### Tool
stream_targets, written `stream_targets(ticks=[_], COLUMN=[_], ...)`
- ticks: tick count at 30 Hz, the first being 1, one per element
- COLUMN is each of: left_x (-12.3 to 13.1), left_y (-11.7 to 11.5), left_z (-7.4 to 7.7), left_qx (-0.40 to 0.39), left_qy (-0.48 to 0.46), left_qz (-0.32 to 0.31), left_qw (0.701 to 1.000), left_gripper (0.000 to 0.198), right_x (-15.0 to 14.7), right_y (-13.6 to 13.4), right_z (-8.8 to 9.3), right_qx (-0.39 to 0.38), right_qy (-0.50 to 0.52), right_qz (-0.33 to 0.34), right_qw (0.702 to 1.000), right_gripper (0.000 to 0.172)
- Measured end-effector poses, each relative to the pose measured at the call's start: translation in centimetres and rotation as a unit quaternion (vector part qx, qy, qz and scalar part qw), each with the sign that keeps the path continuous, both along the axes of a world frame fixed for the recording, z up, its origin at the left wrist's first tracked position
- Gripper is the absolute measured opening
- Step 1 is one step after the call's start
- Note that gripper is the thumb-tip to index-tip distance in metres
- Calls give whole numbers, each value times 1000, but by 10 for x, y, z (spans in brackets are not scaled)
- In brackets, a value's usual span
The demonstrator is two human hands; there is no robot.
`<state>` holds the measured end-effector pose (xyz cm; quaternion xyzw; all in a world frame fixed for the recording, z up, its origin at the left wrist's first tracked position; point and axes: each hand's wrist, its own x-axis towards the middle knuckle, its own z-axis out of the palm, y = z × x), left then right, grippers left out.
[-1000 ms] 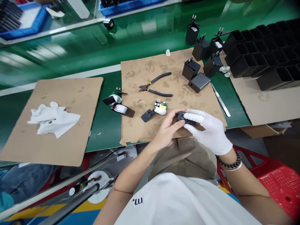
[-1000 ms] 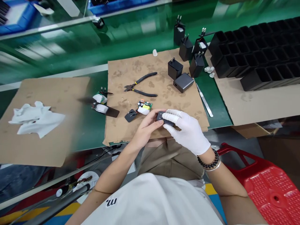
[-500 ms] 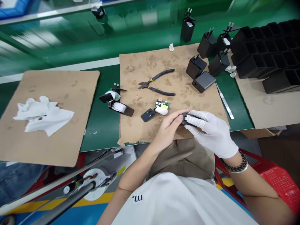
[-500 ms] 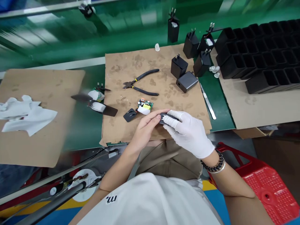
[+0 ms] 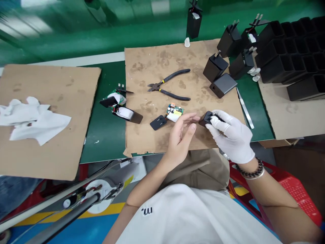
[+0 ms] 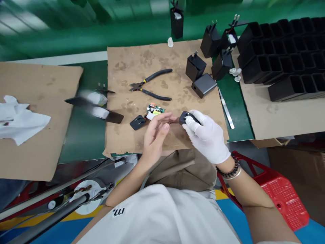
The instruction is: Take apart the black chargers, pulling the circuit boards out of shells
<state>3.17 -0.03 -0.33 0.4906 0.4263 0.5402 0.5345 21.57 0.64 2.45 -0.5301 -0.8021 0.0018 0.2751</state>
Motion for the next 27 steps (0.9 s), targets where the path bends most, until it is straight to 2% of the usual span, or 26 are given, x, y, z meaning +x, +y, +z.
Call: stream_targets(ticks=[5, 11, 14, 19, 21, 25, 27], left_x=[6, 17, 19, 15, 13, 7, 3], left_y=[8, 18, 22, 23, 19, 3, -4], left_z=[3, 1, 1, 2, 2, 4, 7], left_qx=[7, 30, 22, 24, 31, 64, 98], left_qy=[38, 33, 18, 20, 39, 90, 109], left_qz=[-42, -22, -16, -33, -16, 41, 54], left_qw=[998, 999, 999, 999, 999, 993, 988], left_gripper=[30, 20, 14, 12, 14, 14, 13], right_x=[3, 7, 4, 10, 15, 17, 14], right_y=[12, 11, 15, 20, 16, 7, 8], right_z=[-6, 0, 4, 4, 6, 13, 10], right_qx=[-5, -70, -106, -70, -53, -37, -23], right_qy=[-23, 115, 137, 79, 45, 4, 8], right_qz=[36, 33, 34, 80, 91, 48, 21], right_qw=[999, 990, 984, 991, 993, 998, 999], right_gripper=[16, 11, 9, 11, 9, 10, 11])
